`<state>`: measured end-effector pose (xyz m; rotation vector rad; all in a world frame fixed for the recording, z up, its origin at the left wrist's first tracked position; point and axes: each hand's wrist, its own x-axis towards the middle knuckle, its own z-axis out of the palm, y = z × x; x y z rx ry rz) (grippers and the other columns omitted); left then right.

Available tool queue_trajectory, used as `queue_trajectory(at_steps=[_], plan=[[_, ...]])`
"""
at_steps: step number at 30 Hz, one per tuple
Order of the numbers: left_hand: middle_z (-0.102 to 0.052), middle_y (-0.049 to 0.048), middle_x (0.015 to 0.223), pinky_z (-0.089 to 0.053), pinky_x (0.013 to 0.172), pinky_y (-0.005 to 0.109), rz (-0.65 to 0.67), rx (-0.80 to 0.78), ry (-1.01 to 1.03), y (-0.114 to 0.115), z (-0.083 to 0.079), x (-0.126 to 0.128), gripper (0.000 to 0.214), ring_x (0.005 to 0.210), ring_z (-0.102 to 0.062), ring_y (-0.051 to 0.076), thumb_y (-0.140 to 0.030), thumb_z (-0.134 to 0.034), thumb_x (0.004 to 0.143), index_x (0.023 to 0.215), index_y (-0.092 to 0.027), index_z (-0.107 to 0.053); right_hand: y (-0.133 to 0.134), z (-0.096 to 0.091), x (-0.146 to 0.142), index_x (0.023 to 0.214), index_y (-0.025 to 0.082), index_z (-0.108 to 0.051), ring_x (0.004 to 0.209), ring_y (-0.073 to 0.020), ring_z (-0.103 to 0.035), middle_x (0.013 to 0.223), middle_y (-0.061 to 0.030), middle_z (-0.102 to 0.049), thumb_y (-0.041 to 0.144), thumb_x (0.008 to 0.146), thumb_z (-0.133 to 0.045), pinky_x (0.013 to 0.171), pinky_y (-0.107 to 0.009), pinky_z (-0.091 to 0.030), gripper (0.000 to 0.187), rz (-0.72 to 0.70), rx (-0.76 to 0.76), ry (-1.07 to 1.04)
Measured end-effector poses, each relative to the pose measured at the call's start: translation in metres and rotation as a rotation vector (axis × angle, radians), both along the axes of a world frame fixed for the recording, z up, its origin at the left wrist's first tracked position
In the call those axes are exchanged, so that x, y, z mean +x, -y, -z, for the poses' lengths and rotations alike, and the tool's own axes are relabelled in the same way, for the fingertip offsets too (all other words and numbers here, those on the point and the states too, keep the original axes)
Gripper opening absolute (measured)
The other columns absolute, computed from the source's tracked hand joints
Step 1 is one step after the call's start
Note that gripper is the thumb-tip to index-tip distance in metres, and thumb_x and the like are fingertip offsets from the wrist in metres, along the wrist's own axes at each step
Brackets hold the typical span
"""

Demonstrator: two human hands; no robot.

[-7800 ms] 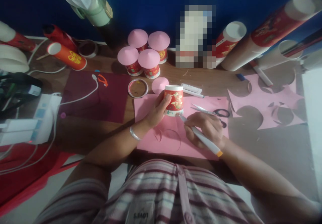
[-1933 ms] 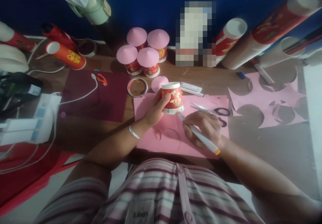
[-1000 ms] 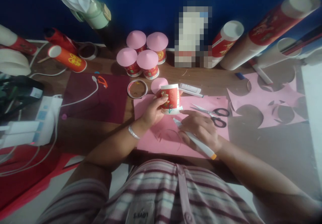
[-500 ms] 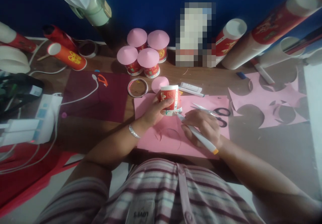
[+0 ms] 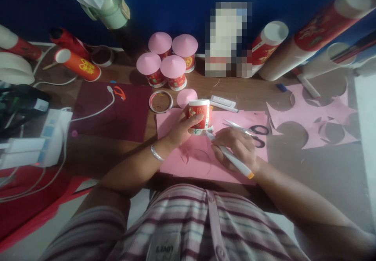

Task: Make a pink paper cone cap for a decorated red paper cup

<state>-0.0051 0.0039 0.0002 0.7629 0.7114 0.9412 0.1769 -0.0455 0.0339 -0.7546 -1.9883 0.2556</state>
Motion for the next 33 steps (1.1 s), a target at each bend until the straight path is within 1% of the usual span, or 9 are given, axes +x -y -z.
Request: queue_trajectory(at_steps=[4, 8, 15, 22, 30, 33], plan=[[-0.074, 0.0060, 0.102, -0.058, 0.083, 0.036, -0.010, 0.000, -0.017, -0.0004, -0.0004, 0.0005, 0.046, 0.097, -0.072, 0.024, -0.048, -0.079, 0.080, 0.115, -0.021, -0.066, 0.0005, 0.0007, -0.0007, 0.102, 0.020, -0.059, 0.066, -0.0184, -0.068, 0.074, -0.0020, -0.069, 0.012, 0.088, -0.065, 0.058, -0.032, -0.059, 0.017, -0.005, 0.000, 0.000], [-0.074, 0.0074, 0.102, -0.057, 0.082, 0.035, -0.006, -0.026, -0.001, -0.0011, 0.0004, 0.0007, 0.049, 0.095, -0.072, 0.023, -0.048, -0.080, 0.077, 0.114, -0.019, -0.065, 0.0004, 0.0005, -0.0013, 0.103, 0.021, -0.060, 0.066, -0.0180, -0.069, 0.074, -0.0007, -0.069, 0.012, 0.088, -0.065, 0.059, -0.032, -0.059, 0.018, -0.001, -0.010, 0.001], [-0.073, 0.0078, 0.103, -0.057, 0.081, 0.035, 0.004, -0.020, 0.017, -0.0007, 0.0007, 0.0006, 0.048, 0.093, -0.072, 0.023, -0.046, -0.080, 0.078, 0.114, -0.019, -0.064, -0.0005, -0.0003, -0.0014, 0.103, 0.020, -0.059, 0.067, -0.0182, -0.069, 0.076, -0.0022, -0.069, 0.011, 0.089, -0.065, 0.060, -0.032, -0.060, 0.018, -0.010, -0.009, 0.006], [-0.073, 0.0078, 0.103, -0.057, 0.084, 0.036, -0.025, -0.055, 0.010, -0.0011, 0.0025, 0.0012, 0.051, 0.096, -0.071, 0.023, -0.046, -0.082, 0.076, 0.114, -0.019, -0.062, 0.0007, -0.0007, -0.0010, 0.101, 0.021, -0.060, 0.064, -0.0180, -0.067, 0.073, 0.0000, -0.067, 0.008, 0.086, -0.066, 0.058, -0.032, -0.058, 0.020, 0.035, 0.002, 0.016], [-0.072, 0.0070, 0.105, -0.057, 0.082, 0.035, -0.016, -0.027, 0.003, -0.0010, 0.0030, 0.0006, 0.049, 0.096, -0.071, 0.023, -0.045, -0.081, 0.078, 0.115, -0.020, -0.062, 0.0004, -0.0017, -0.0003, 0.099, 0.022, -0.058, 0.064, -0.0169, -0.067, 0.073, 0.0002, -0.068, 0.009, 0.087, -0.065, 0.058, -0.031, -0.059, 0.019, 0.014, 0.005, 0.041], [-0.072, 0.0066, 0.103, -0.057, 0.082, 0.034, -0.021, -0.021, 0.001, -0.0009, 0.0024, 0.0007, 0.046, 0.094, -0.070, 0.022, -0.045, -0.080, 0.079, 0.113, -0.019, -0.063, 0.0003, -0.0018, -0.0007, 0.099, 0.020, -0.058, 0.064, -0.0173, -0.067, 0.073, -0.0006, -0.067, 0.009, 0.087, -0.065, 0.058, -0.032, -0.058, 0.019, 0.009, 0.004, 0.042]])
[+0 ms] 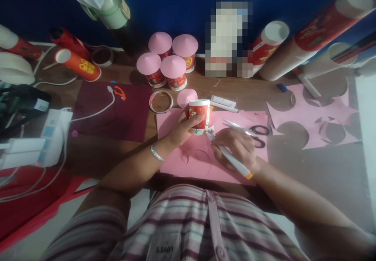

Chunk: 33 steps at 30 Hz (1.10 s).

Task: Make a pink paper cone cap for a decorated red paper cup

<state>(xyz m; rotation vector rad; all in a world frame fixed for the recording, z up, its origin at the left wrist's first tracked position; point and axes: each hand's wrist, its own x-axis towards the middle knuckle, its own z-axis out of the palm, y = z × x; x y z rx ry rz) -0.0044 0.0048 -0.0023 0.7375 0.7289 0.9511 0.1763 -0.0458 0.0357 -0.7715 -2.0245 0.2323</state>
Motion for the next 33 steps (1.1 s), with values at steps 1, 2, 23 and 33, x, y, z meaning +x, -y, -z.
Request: queue_trajectory(at_steps=[1, 2, 23, 33], plan=[[-0.071, 0.0065, 0.102, -0.057, 0.081, 0.034, 0.002, 0.000, -0.003, 0.0000, -0.0002, 0.0000, 0.046, 0.093, -0.070, 0.022, -0.045, -0.080, 0.079, 0.112, -0.019, -0.063, -0.0001, 0.0000, -0.0001, 0.100, 0.020, -0.058, 0.064, -0.0176, -0.067, 0.073, -0.0010, -0.067, 0.009, 0.087, -0.065, 0.058, -0.032, -0.058, 0.019, -0.003, -0.001, 0.000], [-0.071, 0.0064, 0.102, -0.057, 0.080, 0.034, 0.005, 0.000, -0.005, 0.0001, -0.0004, 0.0000, 0.046, 0.092, -0.070, 0.022, -0.045, -0.080, 0.079, 0.112, -0.020, -0.063, -0.0001, 0.0000, -0.0003, 0.100, 0.019, -0.058, 0.064, -0.0178, -0.067, 0.072, -0.0014, -0.067, 0.008, 0.087, -0.065, 0.057, -0.032, -0.058, 0.018, -0.005, -0.001, -0.001], [-0.068, 0.0025, 0.095, -0.057, 0.079, 0.033, -0.003, -0.003, -0.002, 0.0009, -0.0012, 0.0010, 0.043, 0.086, -0.069, 0.018, -0.042, -0.082, 0.078, 0.110, -0.019, -0.063, 0.0004, 0.0001, 0.0001, 0.100, 0.020, -0.057, 0.065, -0.0168, -0.067, 0.073, -0.0008, -0.068, 0.009, 0.088, -0.065, 0.060, -0.032, -0.060, 0.018, -0.010, -0.014, 0.022], [-0.068, 0.0032, 0.095, -0.056, 0.079, 0.033, 0.000, -0.020, 0.007, 0.0003, -0.0011, 0.0012, 0.045, 0.086, -0.068, 0.018, -0.043, -0.083, 0.076, 0.108, -0.020, -0.062, 0.0004, -0.0004, 0.0016, 0.099, 0.021, -0.057, 0.065, -0.0164, -0.067, 0.073, -0.0003, -0.068, 0.011, 0.088, -0.063, 0.060, -0.031, -0.060, 0.016, -0.006, -0.012, 0.029]])
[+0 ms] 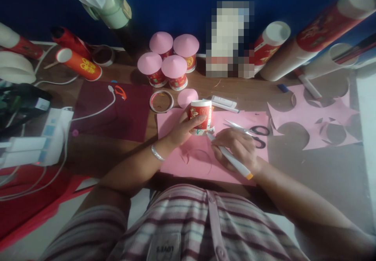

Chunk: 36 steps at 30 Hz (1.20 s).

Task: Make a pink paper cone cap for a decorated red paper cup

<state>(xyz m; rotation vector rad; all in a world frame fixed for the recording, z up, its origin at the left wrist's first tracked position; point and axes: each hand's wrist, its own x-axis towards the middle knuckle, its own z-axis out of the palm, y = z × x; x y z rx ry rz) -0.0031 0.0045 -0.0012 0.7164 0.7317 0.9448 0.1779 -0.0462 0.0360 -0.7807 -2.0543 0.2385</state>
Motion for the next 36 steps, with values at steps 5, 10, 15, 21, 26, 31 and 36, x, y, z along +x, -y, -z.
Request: queue_trajectory(at_steps=[5, 10, 15, 21, 26, 31, 36], plan=[[-0.070, 0.0037, 0.095, -0.056, 0.081, 0.034, -0.008, 0.013, -0.026, 0.0000, 0.0001, 0.0000, 0.047, 0.088, -0.069, 0.020, -0.045, -0.083, 0.075, 0.109, -0.019, -0.063, 0.0001, 0.0006, -0.0005, 0.099, 0.020, -0.057, 0.066, -0.0171, -0.068, 0.074, -0.0018, -0.069, 0.009, 0.086, -0.065, 0.060, -0.032, -0.060, 0.019, -0.014, 0.000, 0.000], [-0.070, 0.0040, 0.096, -0.055, 0.081, 0.033, 0.007, 0.030, -0.033, -0.0005, -0.0003, -0.0001, 0.046, 0.089, -0.070, 0.020, -0.044, -0.082, 0.076, 0.109, -0.019, -0.064, 0.0000, 0.0008, -0.0007, 0.100, 0.021, -0.058, 0.066, -0.0167, -0.068, 0.075, -0.0009, -0.069, 0.010, 0.088, -0.065, 0.061, -0.032, -0.060, 0.017, -0.010, -0.003, 0.002], [-0.070, 0.0036, 0.099, -0.055, 0.082, 0.033, 0.008, 0.031, -0.037, -0.0002, -0.0010, 0.0001, 0.047, 0.091, -0.069, 0.020, -0.044, -0.082, 0.076, 0.112, -0.021, -0.063, -0.0001, 0.0014, -0.0009, 0.101, 0.021, -0.057, 0.065, -0.0166, -0.068, 0.075, -0.0011, -0.069, 0.010, 0.089, -0.065, 0.060, -0.032, -0.059, 0.018, -0.008, -0.010, -0.002], [-0.070, 0.0039, 0.100, -0.055, 0.083, 0.034, 0.020, 0.044, -0.050, 0.0002, 0.0006, -0.0006, 0.049, 0.092, -0.069, 0.020, -0.045, -0.082, 0.076, 0.113, -0.021, -0.062, -0.0006, 0.0023, -0.0004, 0.102, 0.022, -0.057, 0.066, -0.0165, -0.068, 0.075, -0.0005, -0.069, 0.010, 0.089, -0.065, 0.060, -0.031, -0.059, 0.019, 0.009, -0.010, -0.005], [-0.071, 0.0052, 0.103, -0.055, 0.087, 0.036, 0.024, 0.028, -0.039, 0.0000, 0.0037, -0.0007, 0.051, 0.096, -0.069, 0.022, -0.046, -0.083, 0.075, 0.114, -0.021, -0.062, -0.0008, 0.0031, 0.0014, 0.103, 0.022, -0.058, 0.067, -0.0169, -0.068, 0.075, -0.0007, -0.068, 0.011, 0.089, -0.065, 0.061, -0.031, -0.059, 0.019, 0.024, -0.018, 0.002], [-0.071, 0.0048, 0.102, -0.055, 0.088, 0.037, -0.005, 0.022, -0.032, 0.0004, 0.0031, 0.0002, 0.050, 0.095, -0.070, 0.022, -0.046, -0.084, 0.074, 0.112, -0.021, -0.063, -0.0011, 0.0018, 0.0015, 0.101, 0.020, -0.059, 0.065, -0.0181, -0.068, 0.073, -0.0011, -0.068, 0.009, 0.086, -0.067, 0.060, -0.032, -0.059, 0.020, 0.026, 0.003, -0.010], [-0.071, 0.0046, 0.099, -0.055, 0.085, 0.036, -0.007, 0.007, -0.039, 0.0000, 0.0005, 0.0002, 0.050, 0.092, -0.070, 0.021, -0.048, -0.084, 0.072, 0.109, -0.020, -0.063, -0.0010, -0.0007, 0.0006, 0.100, 0.020, -0.058, 0.064, -0.0178, -0.067, 0.072, -0.0008, -0.068, 0.006, 0.085, -0.066, 0.059, -0.032, -0.059, 0.022, 0.024, 0.004, -0.007]])
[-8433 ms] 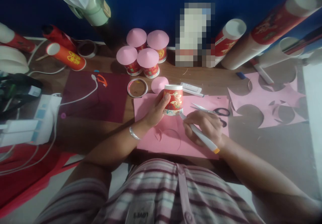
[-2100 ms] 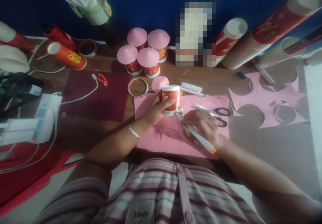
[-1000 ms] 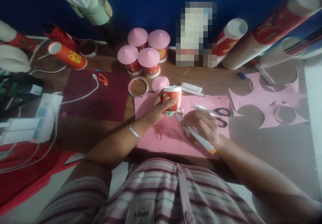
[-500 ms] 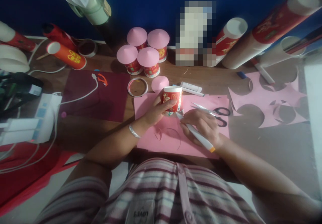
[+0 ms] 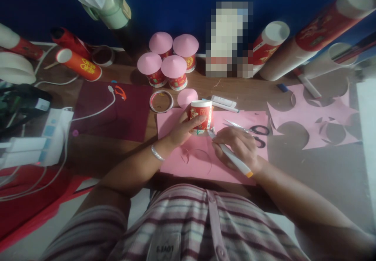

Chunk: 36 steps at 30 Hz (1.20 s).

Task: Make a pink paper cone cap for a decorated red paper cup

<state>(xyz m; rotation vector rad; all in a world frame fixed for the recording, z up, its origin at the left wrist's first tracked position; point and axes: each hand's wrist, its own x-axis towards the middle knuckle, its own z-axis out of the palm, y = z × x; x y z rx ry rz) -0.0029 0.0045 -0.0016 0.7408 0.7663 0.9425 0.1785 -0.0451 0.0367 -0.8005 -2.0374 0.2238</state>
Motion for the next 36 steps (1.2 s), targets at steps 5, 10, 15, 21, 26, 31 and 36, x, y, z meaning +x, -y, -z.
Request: queue_trajectory(at_steps=[5, 10, 15, 21, 26, 31, 36], plan=[[-0.070, 0.0033, 0.097, -0.055, 0.085, 0.036, -0.003, -0.012, 0.013, 0.0002, -0.0013, 0.0003, 0.050, 0.090, -0.070, 0.020, -0.046, -0.084, 0.073, 0.110, -0.020, -0.062, 0.0006, 0.0002, 0.0005, 0.099, 0.020, -0.058, 0.064, -0.0175, -0.067, 0.072, -0.0009, -0.067, 0.007, 0.086, -0.066, 0.060, -0.032, -0.059, 0.020, -0.009, -0.004, 0.015], [-0.070, 0.0035, 0.096, -0.056, 0.082, 0.034, -0.004, -0.029, 0.024, 0.0003, -0.0023, 0.0011, 0.050, 0.087, -0.068, 0.019, -0.044, -0.085, 0.072, 0.109, -0.019, -0.061, 0.0004, 0.0015, 0.0007, 0.100, 0.021, -0.057, 0.066, -0.0169, -0.067, 0.073, -0.0003, -0.067, 0.009, 0.087, -0.066, 0.061, -0.032, -0.060, 0.019, -0.007, 0.003, 0.013], [-0.069, 0.0029, 0.094, -0.055, 0.083, 0.034, -0.010, -0.015, 0.017, 0.0004, -0.0035, 0.0005, 0.048, 0.087, -0.069, 0.018, -0.044, -0.084, 0.073, 0.107, -0.019, -0.062, -0.0008, 0.0007, 0.0010, 0.099, 0.022, -0.057, 0.065, -0.0165, -0.068, 0.073, 0.0003, -0.068, 0.010, 0.088, -0.065, 0.060, -0.031, -0.060, 0.018, 0.004, 0.003, 0.012], [-0.069, 0.0028, 0.091, -0.056, 0.079, 0.034, 0.000, 0.004, 0.013, 0.0000, -0.0017, -0.0003, 0.048, 0.081, -0.068, 0.018, -0.047, -0.084, 0.073, 0.107, -0.019, -0.062, -0.0022, -0.0016, 0.0006, 0.096, 0.021, -0.059, 0.063, -0.0166, -0.067, 0.072, -0.0001, -0.068, 0.006, 0.085, -0.067, 0.057, -0.030, -0.058, 0.020, 0.030, 0.019, 0.011], [-0.069, 0.0032, 0.092, -0.056, 0.080, 0.036, 0.007, 0.017, 0.009, -0.0003, -0.0002, -0.0009, 0.047, 0.083, -0.070, 0.019, -0.047, -0.082, 0.076, 0.108, -0.019, -0.062, -0.0015, -0.0004, 0.0005, 0.094, 0.021, -0.060, 0.061, -0.0166, -0.066, 0.070, 0.0000, -0.067, 0.007, 0.085, -0.065, 0.055, -0.029, -0.057, 0.018, 0.042, 0.011, 0.005], [-0.068, 0.0035, 0.093, -0.055, 0.082, 0.036, -0.004, 0.002, 0.020, -0.0004, 0.0002, -0.0006, 0.048, 0.084, -0.069, 0.019, -0.045, -0.082, 0.075, 0.109, -0.018, -0.061, -0.0011, -0.0014, 0.0003, 0.094, 0.022, -0.058, 0.061, -0.0159, -0.066, 0.070, 0.0005, -0.066, 0.008, 0.086, -0.065, 0.055, -0.029, -0.057, 0.018, 0.040, 0.006, 0.010], [-0.069, 0.0035, 0.093, -0.056, 0.081, 0.035, -0.005, -0.011, 0.021, -0.0007, -0.0003, -0.0004, 0.048, 0.084, -0.068, 0.018, -0.046, -0.083, 0.074, 0.108, -0.019, -0.061, -0.0002, -0.0011, 0.0006, 0.096, 0.021, -0.058, 0.061, -0.0164, -0.067, 0.070, 0.0001, -0.067, 0.007, 0.085, -0.065, 0.056, -0.029, -0.057, 0.019, 0.027, -0.009, 0.006]])
